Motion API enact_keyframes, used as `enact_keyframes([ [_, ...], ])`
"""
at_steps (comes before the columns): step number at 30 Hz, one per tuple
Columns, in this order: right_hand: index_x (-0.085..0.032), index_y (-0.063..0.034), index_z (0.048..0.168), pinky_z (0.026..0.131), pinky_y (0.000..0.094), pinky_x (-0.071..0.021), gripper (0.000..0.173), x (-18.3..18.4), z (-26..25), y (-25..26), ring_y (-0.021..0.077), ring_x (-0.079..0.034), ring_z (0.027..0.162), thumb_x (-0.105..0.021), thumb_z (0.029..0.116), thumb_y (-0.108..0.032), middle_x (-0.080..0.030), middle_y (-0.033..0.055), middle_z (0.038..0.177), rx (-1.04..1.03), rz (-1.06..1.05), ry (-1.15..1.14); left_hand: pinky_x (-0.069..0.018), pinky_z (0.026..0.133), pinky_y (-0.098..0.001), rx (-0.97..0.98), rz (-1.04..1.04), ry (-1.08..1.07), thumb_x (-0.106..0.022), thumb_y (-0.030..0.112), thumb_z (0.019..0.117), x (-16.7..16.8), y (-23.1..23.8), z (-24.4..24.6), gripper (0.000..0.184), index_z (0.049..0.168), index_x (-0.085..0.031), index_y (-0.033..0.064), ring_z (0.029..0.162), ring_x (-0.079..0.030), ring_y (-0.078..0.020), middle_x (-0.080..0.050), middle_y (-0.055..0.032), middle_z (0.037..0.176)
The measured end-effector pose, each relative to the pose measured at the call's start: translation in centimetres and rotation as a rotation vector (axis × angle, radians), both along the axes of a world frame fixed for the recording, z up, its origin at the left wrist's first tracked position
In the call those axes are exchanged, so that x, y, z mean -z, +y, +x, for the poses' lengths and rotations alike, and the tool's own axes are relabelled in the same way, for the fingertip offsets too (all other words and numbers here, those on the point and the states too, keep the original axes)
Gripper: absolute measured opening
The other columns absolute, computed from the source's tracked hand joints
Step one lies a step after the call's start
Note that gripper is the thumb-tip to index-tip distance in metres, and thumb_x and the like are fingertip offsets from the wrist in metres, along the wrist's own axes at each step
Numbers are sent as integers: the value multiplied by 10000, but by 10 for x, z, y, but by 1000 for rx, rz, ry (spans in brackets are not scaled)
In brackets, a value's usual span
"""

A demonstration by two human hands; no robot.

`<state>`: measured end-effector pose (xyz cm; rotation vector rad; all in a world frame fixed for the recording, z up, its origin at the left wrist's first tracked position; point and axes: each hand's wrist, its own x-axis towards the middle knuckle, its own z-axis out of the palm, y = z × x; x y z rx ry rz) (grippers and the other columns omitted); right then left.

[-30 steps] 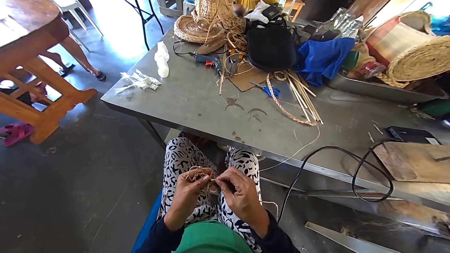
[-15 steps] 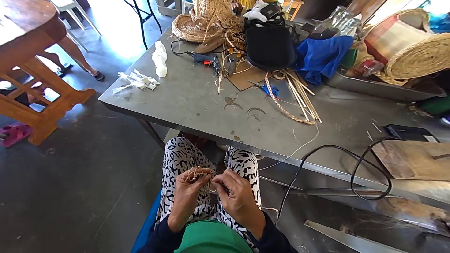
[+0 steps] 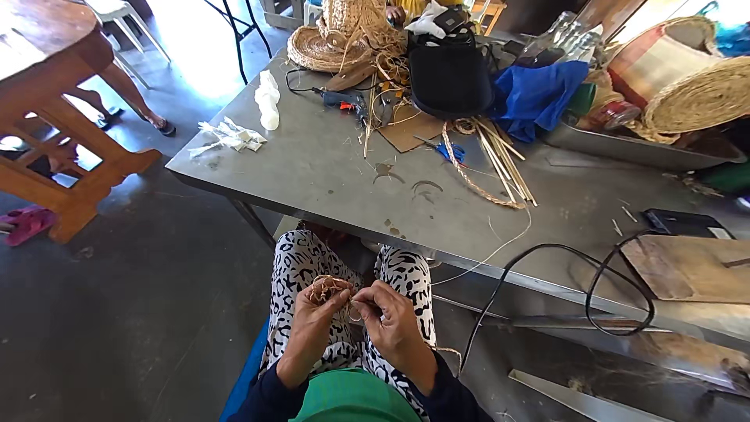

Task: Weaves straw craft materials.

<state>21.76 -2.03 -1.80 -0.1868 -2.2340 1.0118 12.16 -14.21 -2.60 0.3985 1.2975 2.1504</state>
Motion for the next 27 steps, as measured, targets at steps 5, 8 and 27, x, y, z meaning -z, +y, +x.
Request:
enact_keyframes([
  [5,-720,-24,922,685,158,-525,118,2,-2,0,71,-624,721,-644,932,-113,-644,56,789,-16,-10,12,-597,804,-230,-17,23,23,-665,-62,885,1,1,0,193,979,-771,70,900,-707,-57,-758,-10,1018],
  [8,-710,-24,926,687,158,-522,119,2,-4,1,77,-621,725,-632,939,-114,-642,58,792,-8,13,24,-586,859,-236,16,24,64,-636,-38,921,2,0,1,206,1034,-773,67,957,-706,-57,-760,-12,1066],
  [27,-698,-18,948,722,164,-526,143,5,-13,7,96,-638,766,-622,978,-136,-657,79,823,-15,49,95,-586,874,-238,93,-19,171,-612,-48,909,2,-4,2,254,1042,-779,89,955,-707,-37,-768,27,1031],
])
